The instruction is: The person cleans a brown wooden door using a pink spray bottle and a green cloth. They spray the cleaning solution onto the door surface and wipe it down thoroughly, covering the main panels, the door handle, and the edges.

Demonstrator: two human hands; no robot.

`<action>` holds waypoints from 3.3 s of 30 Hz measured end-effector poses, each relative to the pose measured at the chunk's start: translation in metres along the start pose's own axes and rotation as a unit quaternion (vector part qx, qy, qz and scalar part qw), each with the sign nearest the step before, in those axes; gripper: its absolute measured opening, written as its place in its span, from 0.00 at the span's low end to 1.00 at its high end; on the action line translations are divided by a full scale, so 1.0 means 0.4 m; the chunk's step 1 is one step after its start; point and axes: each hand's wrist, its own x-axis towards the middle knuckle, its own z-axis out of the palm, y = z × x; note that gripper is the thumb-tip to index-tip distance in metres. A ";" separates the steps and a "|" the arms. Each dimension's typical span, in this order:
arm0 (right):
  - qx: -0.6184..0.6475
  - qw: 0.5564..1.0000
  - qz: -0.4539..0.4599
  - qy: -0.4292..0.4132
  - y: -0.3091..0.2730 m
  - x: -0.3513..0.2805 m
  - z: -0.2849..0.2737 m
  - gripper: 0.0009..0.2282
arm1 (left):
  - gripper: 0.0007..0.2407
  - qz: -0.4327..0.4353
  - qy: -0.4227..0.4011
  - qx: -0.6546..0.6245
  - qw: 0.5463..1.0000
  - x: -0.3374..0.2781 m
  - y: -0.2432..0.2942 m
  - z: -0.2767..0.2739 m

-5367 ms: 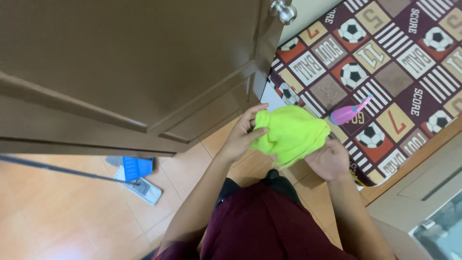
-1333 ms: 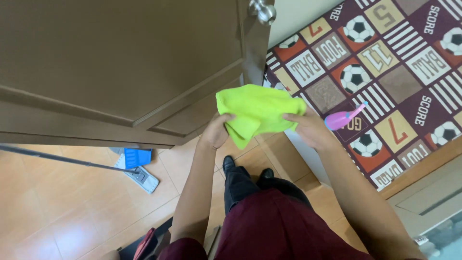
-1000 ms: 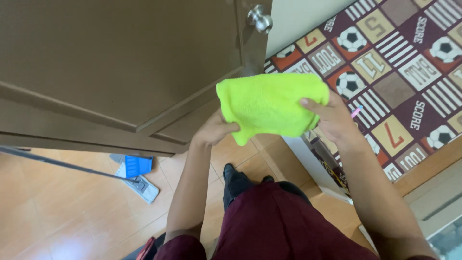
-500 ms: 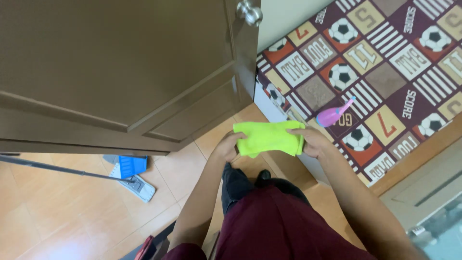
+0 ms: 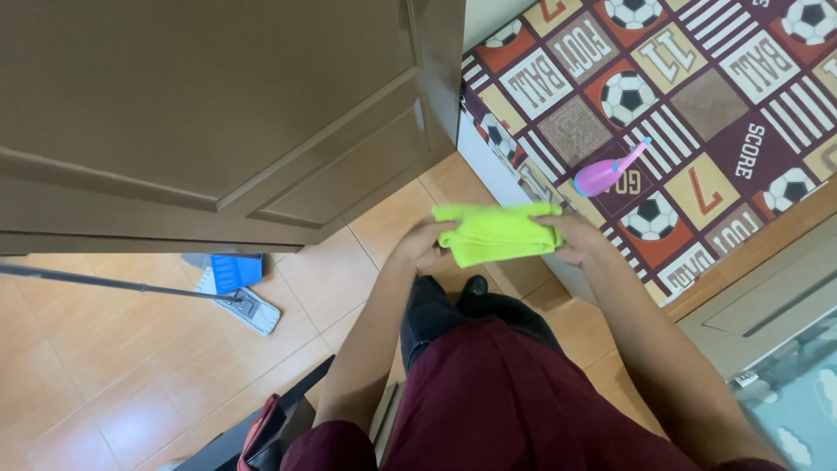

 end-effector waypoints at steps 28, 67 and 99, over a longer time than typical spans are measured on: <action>0.059 0.962 -0.244 -0.105 -0.102 -0.295 0.081 0.13 | 0.18 0.215 -0.004 0.027 0.976 -0.144 0.101 0.231; -0.510 0.701 -0.494 0.069 -0.165 -0.429 0.119 0.21 | 0.24 0.337 -0.034 0.239 0.910 -0.208 0.081 0.428; -0.468 0.736 -0.262 0.412 -0.141 0.673 -0.625 0.31 | 0.17 0.241 0.232 0.195 0.922 -0.138 -0.150 0.101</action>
